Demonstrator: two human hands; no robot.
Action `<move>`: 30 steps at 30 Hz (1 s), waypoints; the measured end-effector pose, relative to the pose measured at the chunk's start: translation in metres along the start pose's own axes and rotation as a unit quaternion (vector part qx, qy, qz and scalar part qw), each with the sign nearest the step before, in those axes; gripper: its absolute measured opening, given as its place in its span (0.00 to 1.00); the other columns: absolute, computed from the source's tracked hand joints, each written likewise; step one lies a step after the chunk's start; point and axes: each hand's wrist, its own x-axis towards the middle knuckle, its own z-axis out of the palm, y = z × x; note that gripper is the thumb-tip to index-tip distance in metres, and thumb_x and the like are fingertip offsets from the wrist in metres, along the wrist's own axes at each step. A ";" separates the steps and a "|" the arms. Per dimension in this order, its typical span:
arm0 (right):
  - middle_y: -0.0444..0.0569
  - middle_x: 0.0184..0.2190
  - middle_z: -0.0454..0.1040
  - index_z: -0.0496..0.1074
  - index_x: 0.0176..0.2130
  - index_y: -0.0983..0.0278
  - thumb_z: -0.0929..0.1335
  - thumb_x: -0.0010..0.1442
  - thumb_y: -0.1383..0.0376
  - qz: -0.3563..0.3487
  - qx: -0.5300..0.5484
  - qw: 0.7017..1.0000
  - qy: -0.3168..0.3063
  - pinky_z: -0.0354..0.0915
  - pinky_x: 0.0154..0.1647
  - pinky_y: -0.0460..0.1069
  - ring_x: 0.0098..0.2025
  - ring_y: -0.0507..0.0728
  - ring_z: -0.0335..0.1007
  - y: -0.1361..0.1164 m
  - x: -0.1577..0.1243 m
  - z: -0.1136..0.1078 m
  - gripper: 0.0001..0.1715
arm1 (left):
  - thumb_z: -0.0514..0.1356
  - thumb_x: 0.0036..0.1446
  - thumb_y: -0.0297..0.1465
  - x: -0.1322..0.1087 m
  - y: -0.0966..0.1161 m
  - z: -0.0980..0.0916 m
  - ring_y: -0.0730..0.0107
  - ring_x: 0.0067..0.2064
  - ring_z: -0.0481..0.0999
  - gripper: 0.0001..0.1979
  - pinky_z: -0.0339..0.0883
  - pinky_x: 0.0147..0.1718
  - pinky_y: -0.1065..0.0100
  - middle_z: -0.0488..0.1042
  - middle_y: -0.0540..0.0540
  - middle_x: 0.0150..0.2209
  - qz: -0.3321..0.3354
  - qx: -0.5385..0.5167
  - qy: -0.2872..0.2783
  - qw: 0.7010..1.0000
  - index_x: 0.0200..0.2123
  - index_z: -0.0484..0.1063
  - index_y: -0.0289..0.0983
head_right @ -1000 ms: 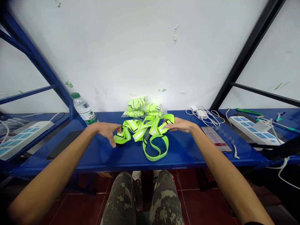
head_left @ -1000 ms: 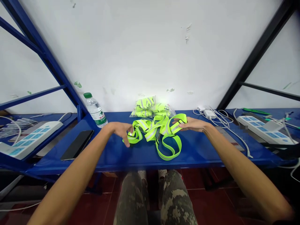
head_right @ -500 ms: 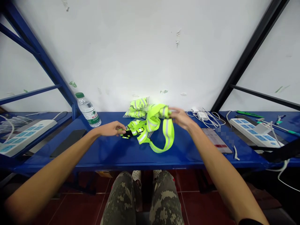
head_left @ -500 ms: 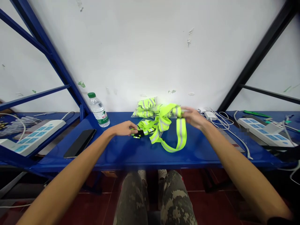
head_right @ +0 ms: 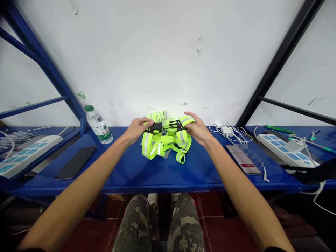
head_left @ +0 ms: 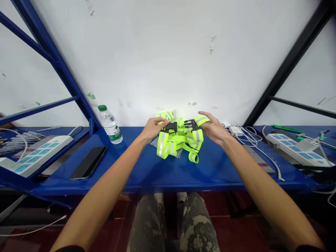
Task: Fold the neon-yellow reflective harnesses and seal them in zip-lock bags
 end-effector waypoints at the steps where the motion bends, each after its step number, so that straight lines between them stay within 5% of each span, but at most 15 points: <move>1: 0.38 0.29 0.74 0.67 0.51 0.54 0.71 0.40 0.70 -0.003 -0.005 1.000 0.005 0.66 0.34 0.47 0.31 0.52 0.70 0.006 -0.001 0.001 0.37 | 0.66 0.46 0.49 -0.002 -0.005 0.007 0.63 0.42 0.74 0.23 0.64 0.43 0.67 0.79 0.44 0.38 0.003 0.007 0.016 1.000 0.36 0.77 0.35; 10: 0.41 0.28 0.76 0.71 0.46 0.56 0.73 0.41 0.65 -0.007 -0.024 0.998 0.056 0.68 0.34 0.50 0.32 0.56 0.74 0.071 -0.014 0.003 0.29 | 0.58 0.55 0.49 -0.023 -0.044 0.045 0.62 0.45 0.73 0.20 0.65 0.44 0.68 0.77 0.45 0.40 -0.012 0.008 0.044 0.999 0.35 0.72 0.37; 20: 0.45 0.31 0.78 0.71 0.46 0.59 0.74 0.42 0.62 -0.023 -0.028 0.995 0.089 0.67 0.32 0.49 0.33 0.57 0.74 0.074 -0.026 0.021 0.28 | 0.60 0.54 0.48 -0.031 -0.052 0.052 0.60 0.48 0.73 0.19 0.63 0.49 0.66 0.77 0.45 0.43 -0.019 -0.003 0.019 1.000 0.36 0.73 0.38; 26: 0.44 0.30 0.78 0.72 0.44 0.59 0.75 0.42 0.59 -0.021 -0.039 0.998 0.044 0.67 0.34 0.50 0.33 0.57 0.75 0.071 -0.031 0.022 0.27 | 0.58 0.55 0.52 -0.032 -0.043 0.046 0.58 0.48 0.74 0.24 0.64 0.48 0.65 0.78 0.43 0.44 -0.010 0.028 -0.077 0.997 0.39 0.77 0.36; 30: 0.45 0.32 0.79 0.71 0.42 0.59 0.75 0.42 0.62 -0.025 -0.028 0.999 0.017 0.69 0.40 0.52 0.37 0.58 0.76 0.059 -0.032 0.012 0.25 | 0.59 0.53 0.53 -0.025 -0.026 0.027 0.58 0.45 0.74 0.23 0.65 0.46 0.64 0.77 0.44 0.37 0.027 0.127 -0.162 0.978 0.28 0.76 0.37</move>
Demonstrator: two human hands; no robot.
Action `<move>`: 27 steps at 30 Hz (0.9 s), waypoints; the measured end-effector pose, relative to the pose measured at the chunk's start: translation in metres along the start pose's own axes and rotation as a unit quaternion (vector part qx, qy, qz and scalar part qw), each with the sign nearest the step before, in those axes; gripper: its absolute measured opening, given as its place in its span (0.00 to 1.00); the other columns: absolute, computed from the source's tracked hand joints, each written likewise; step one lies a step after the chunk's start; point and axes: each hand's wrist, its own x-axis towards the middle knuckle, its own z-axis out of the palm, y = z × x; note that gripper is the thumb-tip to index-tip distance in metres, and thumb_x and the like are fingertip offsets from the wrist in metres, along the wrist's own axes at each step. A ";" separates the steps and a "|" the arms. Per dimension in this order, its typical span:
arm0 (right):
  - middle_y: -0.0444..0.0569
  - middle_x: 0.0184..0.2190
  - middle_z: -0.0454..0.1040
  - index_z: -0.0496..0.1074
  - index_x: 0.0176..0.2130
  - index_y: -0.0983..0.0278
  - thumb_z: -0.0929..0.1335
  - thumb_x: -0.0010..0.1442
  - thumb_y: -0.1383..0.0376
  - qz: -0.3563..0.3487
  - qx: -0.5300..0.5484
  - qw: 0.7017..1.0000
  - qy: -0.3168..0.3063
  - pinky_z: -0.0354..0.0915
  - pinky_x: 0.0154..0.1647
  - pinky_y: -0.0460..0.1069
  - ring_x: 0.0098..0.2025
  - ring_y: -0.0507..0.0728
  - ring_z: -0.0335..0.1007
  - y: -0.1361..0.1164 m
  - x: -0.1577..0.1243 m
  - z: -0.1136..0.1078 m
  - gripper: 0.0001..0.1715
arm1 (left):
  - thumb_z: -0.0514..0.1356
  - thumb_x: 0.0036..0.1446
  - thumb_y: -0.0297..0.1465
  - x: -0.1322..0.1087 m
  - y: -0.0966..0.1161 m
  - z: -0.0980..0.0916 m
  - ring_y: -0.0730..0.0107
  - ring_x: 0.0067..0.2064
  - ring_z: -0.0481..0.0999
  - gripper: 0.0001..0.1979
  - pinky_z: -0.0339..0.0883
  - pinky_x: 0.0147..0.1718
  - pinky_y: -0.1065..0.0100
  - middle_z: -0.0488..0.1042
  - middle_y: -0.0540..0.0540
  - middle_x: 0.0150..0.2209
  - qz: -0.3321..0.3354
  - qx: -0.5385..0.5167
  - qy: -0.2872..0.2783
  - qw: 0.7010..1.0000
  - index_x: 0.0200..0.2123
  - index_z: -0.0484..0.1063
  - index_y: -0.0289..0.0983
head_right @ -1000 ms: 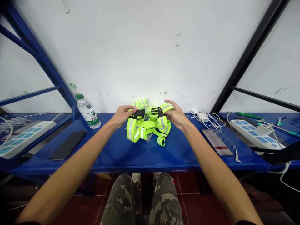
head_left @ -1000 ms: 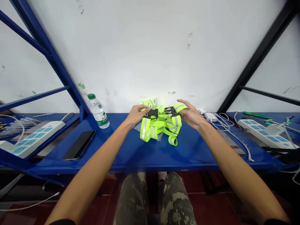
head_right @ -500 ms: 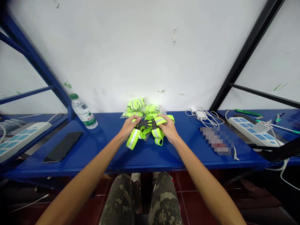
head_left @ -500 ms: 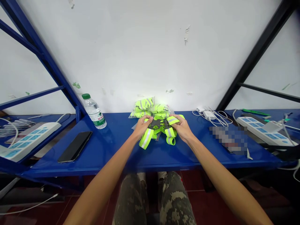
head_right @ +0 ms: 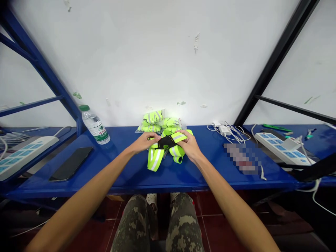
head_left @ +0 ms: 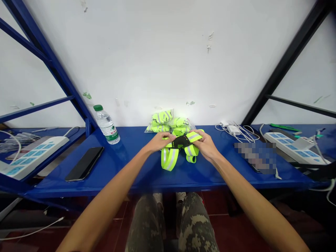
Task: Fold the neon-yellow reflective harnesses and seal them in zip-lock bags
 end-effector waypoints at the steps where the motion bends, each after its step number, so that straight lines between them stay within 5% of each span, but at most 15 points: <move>1: 0.46 0.34 0.80 0.71 0.41 0.59 0.75 0.42 0.63 -0.005 -0.002 1.000 -0.018 0.69 0.42 0.53 0.39 0.59 0.76 -0.005 0.001 -0.005 0.24 | 0.60 0.51 0.53 -0.001 0.004 -0.007 0.58 0.45 0.74 0.24 0.65 0.46 0.63 0.77 0.43 0.37 0.007 0.032 -0.012 0.999 0.24 0.74 0.38; 5: 0.49 0.39 0.80 0.71 0.39 0.61 0.74 0.42 0.68 -0.029 -0.015 0.998 -0.050 0.68 0.50 0.56 0.46 0.60 0.76 -0.027 0.004 -0.023 0.22 | 0.60 0.52 0.52 -0.005 0.017 -0.026 0.57 0.47 0.74 0.25 0.65 0.45 0.63 0.76 0.41 0.43 0.022 0.066 -0.102 0.992 0.19 0.70 0.37; 10: 0.50 0.43 0.80 0.71 0.42 0.60 0.74 0.44 0.67 -0.021 -0.003 0.999 -0.048 0.68 0.51 0.58 0.48 0.61 0.75 -0.040 0.002 -0.026 0.22 | 0.65 0.47 0.51 -0.004 0.017 -0.014 0.59 0.43 0.75 0.29 0.65 0.38 0.67 0.77 0.42 0.44 0.010 0.088 -0.115 0.989 0.47 0.74 0.40; 14: 0.50 0.50 0.77 0.73 0.47 0.59 0.71 0.47 0.68 -0.094 -0.153 0.979 -0.096 0.62 0.59 0.61 0.56 0.63 0.70 -0.049 0.000 -0.041 0.25 | 0.66 0.43 0.51 0.003 0.003 -0.016 0.68 0.25 0.69 0.21 0.58 0.25 0.69 0.75 0.47 0.24 -0.030 0.155 -0.194 0.968 0.27 0.78 0.38; 17: 0.49 0.56 0.72 0.73 0.53 0.57 0.69 0.49 0.68 -0.162 -0.363 0.914 -0.085 0.54 0.64 0.62 0.63 0.64 0.61 -0.050 0.005 -0.067 0.30 | 0.68 0.38 0.50 0.007 -0.008 -0.035 0.74 0.19 0.62 0.22 0.52 0.21 0.70 0.67 0.51 0.16 -0.041 0.142 -0.161 0.976 0.16 0.72 0.37; 21: 0.53 0.56 0.71 0.67 0.59 0.58 0.67 0.57 0.59 -0.166 -0.551 0.818 -0.008 0.50 0.63 0.68 0.63 0.68 0.60 -0.032 0.010 -0.093 0.31 | 0.68 0.38 0.51 0.008 -0.015 -0.061 0.76 0.19 0.59 0.25 0.49 0.19 0.70 0.61 0.53 0.14 -0.066 0.170 -0.093 0.979 0.14 0.68 0.36; 24: 0.57 0.50 0.76 0.61 0.63 0.61 0.65 0.60 0.57 -0.168 -0.647 0.743 0.044 0.51 0.61 0.70 0.54 0.69 0.70 -0.017 0.010 -0.096 0.33 | 0.69 0.37 0.52 0.007 -0.012 -0.070 0.74 0.21 0.65 0.25 0.55 0.20 0.71 0.65 0.51 0.16 -0.144 0.131 -0.096 0.976 0.17 0.71 0.35; 27: 0.58 0.35 0.79 0.65 0.60 0.68 0.62 0.61 0.62 -0.157 -0.669 0.710 0.155 0.63 0.50 0.63 0.40 0.67 0.75 -0.010 0.010 -0.095 0.29 | 0.71 0.34 0.50 0.007 -0.003 -0.073 0.69 0.25 0.71 0.25 0.65 0.24 0.69 0.71 0.48 0.21 -0.176 0.019 -0.066 0.982 0.23 0.74 0.33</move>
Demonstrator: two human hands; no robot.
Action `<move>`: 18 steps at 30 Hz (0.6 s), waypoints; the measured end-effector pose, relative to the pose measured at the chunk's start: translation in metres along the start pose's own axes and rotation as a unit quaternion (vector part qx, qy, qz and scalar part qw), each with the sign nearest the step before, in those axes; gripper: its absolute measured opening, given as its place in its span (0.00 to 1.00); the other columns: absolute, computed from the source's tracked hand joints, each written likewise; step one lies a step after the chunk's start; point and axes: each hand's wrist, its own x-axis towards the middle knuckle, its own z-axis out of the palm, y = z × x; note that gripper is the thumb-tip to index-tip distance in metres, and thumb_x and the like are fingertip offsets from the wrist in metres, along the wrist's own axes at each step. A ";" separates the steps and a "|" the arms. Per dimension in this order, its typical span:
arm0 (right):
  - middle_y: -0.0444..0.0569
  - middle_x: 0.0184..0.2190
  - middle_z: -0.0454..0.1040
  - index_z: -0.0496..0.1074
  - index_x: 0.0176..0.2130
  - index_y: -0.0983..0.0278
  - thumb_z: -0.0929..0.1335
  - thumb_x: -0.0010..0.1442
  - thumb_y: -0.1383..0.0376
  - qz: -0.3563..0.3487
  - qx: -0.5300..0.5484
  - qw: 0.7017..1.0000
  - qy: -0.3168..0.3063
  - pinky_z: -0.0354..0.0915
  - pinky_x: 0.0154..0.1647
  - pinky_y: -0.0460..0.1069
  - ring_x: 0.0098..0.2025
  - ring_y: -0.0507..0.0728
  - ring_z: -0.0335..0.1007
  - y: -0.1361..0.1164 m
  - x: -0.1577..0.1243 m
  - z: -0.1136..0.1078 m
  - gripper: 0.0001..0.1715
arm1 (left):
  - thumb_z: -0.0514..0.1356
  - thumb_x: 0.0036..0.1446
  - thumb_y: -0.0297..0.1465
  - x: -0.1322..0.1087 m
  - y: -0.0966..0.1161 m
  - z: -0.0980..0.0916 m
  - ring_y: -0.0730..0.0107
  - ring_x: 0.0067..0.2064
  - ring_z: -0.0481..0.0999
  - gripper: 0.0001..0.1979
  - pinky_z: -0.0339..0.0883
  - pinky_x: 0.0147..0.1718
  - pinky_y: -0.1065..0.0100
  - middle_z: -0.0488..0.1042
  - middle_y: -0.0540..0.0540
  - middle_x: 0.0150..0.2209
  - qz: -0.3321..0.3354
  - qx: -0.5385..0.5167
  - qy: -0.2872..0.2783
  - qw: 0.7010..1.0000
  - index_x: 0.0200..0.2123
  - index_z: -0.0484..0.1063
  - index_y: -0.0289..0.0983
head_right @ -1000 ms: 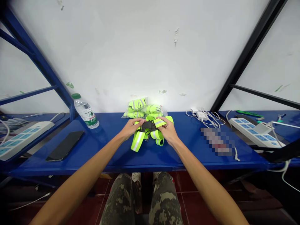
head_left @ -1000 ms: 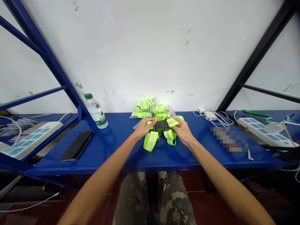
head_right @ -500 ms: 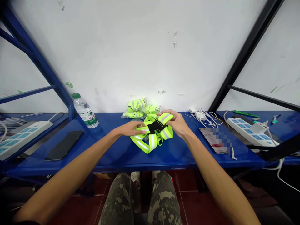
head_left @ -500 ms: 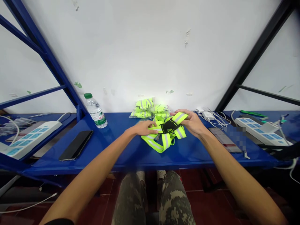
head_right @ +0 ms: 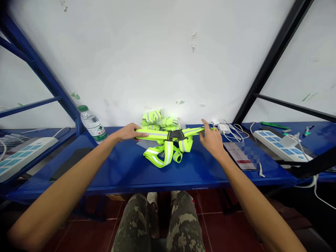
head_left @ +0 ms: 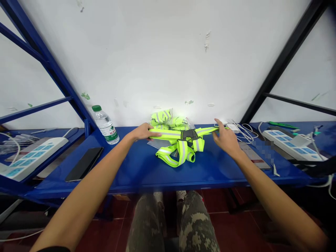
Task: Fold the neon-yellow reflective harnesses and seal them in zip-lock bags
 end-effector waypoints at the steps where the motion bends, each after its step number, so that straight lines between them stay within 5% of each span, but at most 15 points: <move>1: 0.58 0.31 0.79 0.68 0.57 0.68 0.62 0.60 0.64 0.031 -0.001 0.999 0.027 0.65 0.46 0.61 0.37 0.67 0.75 0.000 0.001 0.000 0.27 | 0.72 0.33 0.49 -0.001 0.004 -0.001 0.69 0.26 0.72 0.25 0.67 0.25 0.69 0.72 0.47 0.22 0.006 -0.031 0.023 0.999 0.24 0.75 0.33; 3: 0.56 0.30 0.78 0.73 0.51 0.67 0.62 0.59 0.65 0.060 0.025 0.995 0.075 0.66 0.41 0.57 0.35 0.65 0.74 0.000 0.003 -0.002 0.22 | 0.73 0.33 0.47 -0.002 0.011 -0.005 0.70 0.26 0.73 0.25 0.69 0.26 0.68 0.73 0.47 0.24 0.025 -0.074 0.077 0.994 0.26 0.75 0.32; 8: 0.54 0.35 0.78 0.77 0.44 0.63 0.64 0.57 0.65 0.007 0.139 0.970 0.198 0.66 0.45 0.55 0.41 0.62 0.72 -0.010 0.005 -0.016 0.17 | 0.73 0.36 0.46 0.001 0.024 -0.016 0.76 0.21 0.67 0.25 0.61 0.19 0.73 0.65 0.51 0.17 0.087 -0.072 0.195 0.974 0.19 0.65 0.34; 15: 0.52 0.35 0.77 0.74 0.48 0.64 0.64 0.61 0.61 0.071 0.203 0.926 0.312 0.67 0.44 0.55 0.35 0.58 0.73 -0.019 0.005 -0.029 0.17 | 0.73 0.36 0.47 0.000 0.011 -0.012 0.77 0.21 0.65 0.26 0.59 0.19 0.74 0.64 0.53 0.18 0.061 -0.074 0.213 0.972 0.20 0.63 0.35; 18: 0.53 0.34 0.77 0.75 0.43 0.66 0.63 0.62 0.58 0.090 0.198 0.933 0.286 0.68 0.39 0.54 0.32 0.57 0.72 -0.009 0.009 -0.018 0.17 | 0.72 0.36 0.46 -0.004 0.002 -0.004 0.76 0.23 0.66 0.25 0.61 0.21 0.73 0.64 0.53 0.19 0.076 -0.092 0.188 0.975 0.20 0.63 0.35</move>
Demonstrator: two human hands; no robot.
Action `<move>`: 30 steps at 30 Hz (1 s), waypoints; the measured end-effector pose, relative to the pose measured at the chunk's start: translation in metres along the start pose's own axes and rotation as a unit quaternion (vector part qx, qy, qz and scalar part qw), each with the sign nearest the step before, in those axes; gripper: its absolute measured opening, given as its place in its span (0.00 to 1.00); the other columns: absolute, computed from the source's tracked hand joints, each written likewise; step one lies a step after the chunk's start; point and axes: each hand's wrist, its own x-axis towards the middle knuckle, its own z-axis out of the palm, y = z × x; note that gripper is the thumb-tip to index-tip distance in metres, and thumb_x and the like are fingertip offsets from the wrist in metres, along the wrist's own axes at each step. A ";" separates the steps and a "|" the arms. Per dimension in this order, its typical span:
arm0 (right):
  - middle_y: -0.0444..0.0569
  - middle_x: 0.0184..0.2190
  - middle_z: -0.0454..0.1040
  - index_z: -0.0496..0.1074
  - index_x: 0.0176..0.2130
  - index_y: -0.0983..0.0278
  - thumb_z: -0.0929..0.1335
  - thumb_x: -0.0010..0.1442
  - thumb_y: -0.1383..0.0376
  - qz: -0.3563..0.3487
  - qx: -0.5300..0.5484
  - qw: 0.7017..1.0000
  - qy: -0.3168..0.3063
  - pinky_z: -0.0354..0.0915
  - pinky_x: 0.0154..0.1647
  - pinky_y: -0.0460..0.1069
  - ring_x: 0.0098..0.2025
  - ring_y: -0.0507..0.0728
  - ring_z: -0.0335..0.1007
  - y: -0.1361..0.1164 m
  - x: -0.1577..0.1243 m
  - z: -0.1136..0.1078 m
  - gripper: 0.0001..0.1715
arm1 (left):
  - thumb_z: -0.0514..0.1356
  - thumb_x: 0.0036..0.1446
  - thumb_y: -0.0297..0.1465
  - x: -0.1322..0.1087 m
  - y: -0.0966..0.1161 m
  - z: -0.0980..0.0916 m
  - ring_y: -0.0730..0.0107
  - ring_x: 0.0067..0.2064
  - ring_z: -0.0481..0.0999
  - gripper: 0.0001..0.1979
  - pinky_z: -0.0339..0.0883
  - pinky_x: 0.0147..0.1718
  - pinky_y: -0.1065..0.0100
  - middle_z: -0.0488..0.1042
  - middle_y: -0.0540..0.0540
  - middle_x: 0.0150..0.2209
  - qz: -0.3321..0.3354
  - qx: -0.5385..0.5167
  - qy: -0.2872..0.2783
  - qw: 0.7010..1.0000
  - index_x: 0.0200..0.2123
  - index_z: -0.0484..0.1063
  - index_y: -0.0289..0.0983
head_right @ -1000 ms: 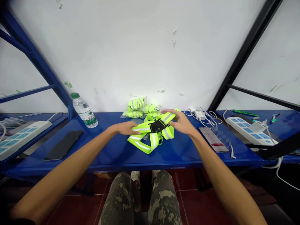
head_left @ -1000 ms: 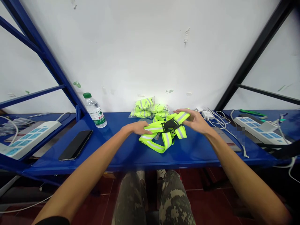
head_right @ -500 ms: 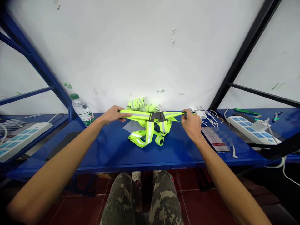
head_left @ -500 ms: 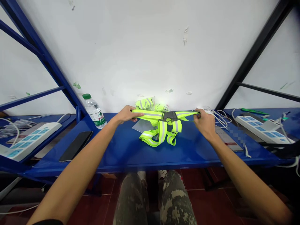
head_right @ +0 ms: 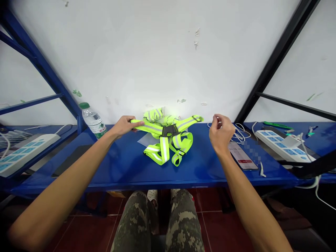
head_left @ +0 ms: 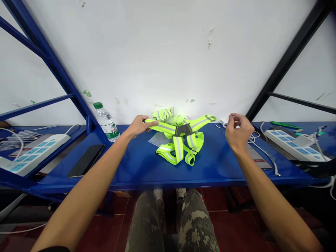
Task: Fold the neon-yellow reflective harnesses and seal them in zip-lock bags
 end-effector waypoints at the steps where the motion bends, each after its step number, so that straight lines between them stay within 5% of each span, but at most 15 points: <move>1: 0.53 0.34 0.77 0.75 0.42 0.66 0.64 0.62 0.57 0.010 0.015 0.999 -0.041 0.68 0.38 0.53 0.31 0.56 0.72 0.005 -0.002 0.004 0.17 | 0.72 0.36 0.45 -0.002 -0.002 0.002 0.77 0.23 0.65 0.25 0.60 0.22 0.74 0.63 0.54 0.19 0.010 -0.003 -0.010 1.000 0.20 0.63 0.35; 4: 0.53 0.32 0.78 0.74 0.44 0.67 0.65 0.60 0.56 0.079 0.116 0.961 -0.239 0.70 0.36 0.52 0.31 0.56 0.73 0.019 -0.013 0.021 0.19 | 0.72 0.37 0.44 -0.008 -0.004 0.008 0.80 0.23 0.60 0.24 0.55 0.22 0.75 0.61 0.55 0.19 0.044 0.005 -0.032 0.998 0.20 0.63 0.35; 7: 0.57 0.42 0.78 0.73 0.47 0.68 0.65 0.59 0.56 0.159 0.165 0.895 -0.383 0.71 0.32 0.49 0.36 0.57 0.75 0.026 -0.022 0.043 0.23 | 0.72 0.38 0.44 -0.008 -0.002 0.011 0.80 0.24 0.57 0.24 0.51 0.22 0.75 0.60 0.55 0.20 0.072 0.020 -0.051 0.996 0.20 0.63 0.34; 12: 0.56 0.50 0.74 0.74 0.49 0.69 0.61 0.62 0.57 0.229 0.004 0.862 -0.452 0.69 0.35 0.47 0.49 0.60 0.71 0.025 -0.005 0.078 0.24 | 0.71 0.40 0.44 -0.008 0.002 0.007 0.79 0.25 0.58 0.22 0.51 0.24 0.75 0.63 0.54 0.23 0.101 0.048 -0.078 0.991 0.23 0.66 0.34; 19: 0.53 0.36 0.78 0.78 0.39 0.68 0.75 0.39 0.69 0.216 -0.049 0.755 -0.617 0.69 0.31 0.48 0.38 0.59 0.73 0.014 0.013 0.105 0.23 | 0.70 0.41 0.45 -0.015 0.003 0.002 0.77 0.27 0.60 0.22 0.53 0.25 0.74 0.64 0.53 0.24 0.108 0.060 -0.086 0.989 0.23 0.66 0.34; 24: 0.47 0.22 0.73 0.77 0.31 0.68 0.74 0.34 0.72 0.186 -0.082 0.731 -0.651 0.68 0.25 0.48 0.28 0.57 0.71 0.018 0.013 0.094 0.18 | 0.70 0.40 0.45 -0.015 0.001 -0.004 0.79 0.24 0.56 0.22 0.50 0.23 0.74 0.61 0.55 0.21 0.085 0.076 -0.035 0.993 0.23 0.65 0.35; 27: 0.47 0.27 0.75 0.77 0.35 0.66 0.75 0.32 0.69 0.168 -0.034 0.728 -0.664 0.68 0.25 0.47 0.27 0.54 0.71 0.021 0.014 0.076 0.23 | 0.70 0.39 0.45 -0.013 -0.004 -0.007 0.79 0.24 0.56 0.23 0.49 0.23 0.74 0.60 0.55 0.21 0.081 0.071 -0.016 0.994 0.23 0.64 0.35; 30: 0.48 0.27 0.76 0.78 0.34 0.65 0.76 0.34 0.63 0.152 0.033 0.679 -0.717 0.65 0.22 0.45 0.26 0.52 0.69 0.024 0.009 0.059 0.22 | 0.70 0.40 0.45 -0.012 -0.007 -0.008 0.79 0.23 0.56 0.22 0.47 0.22 0.74 0.60 0.55 0.20 0.086 0.081 0.007 0.993 0.22 0.63 0.36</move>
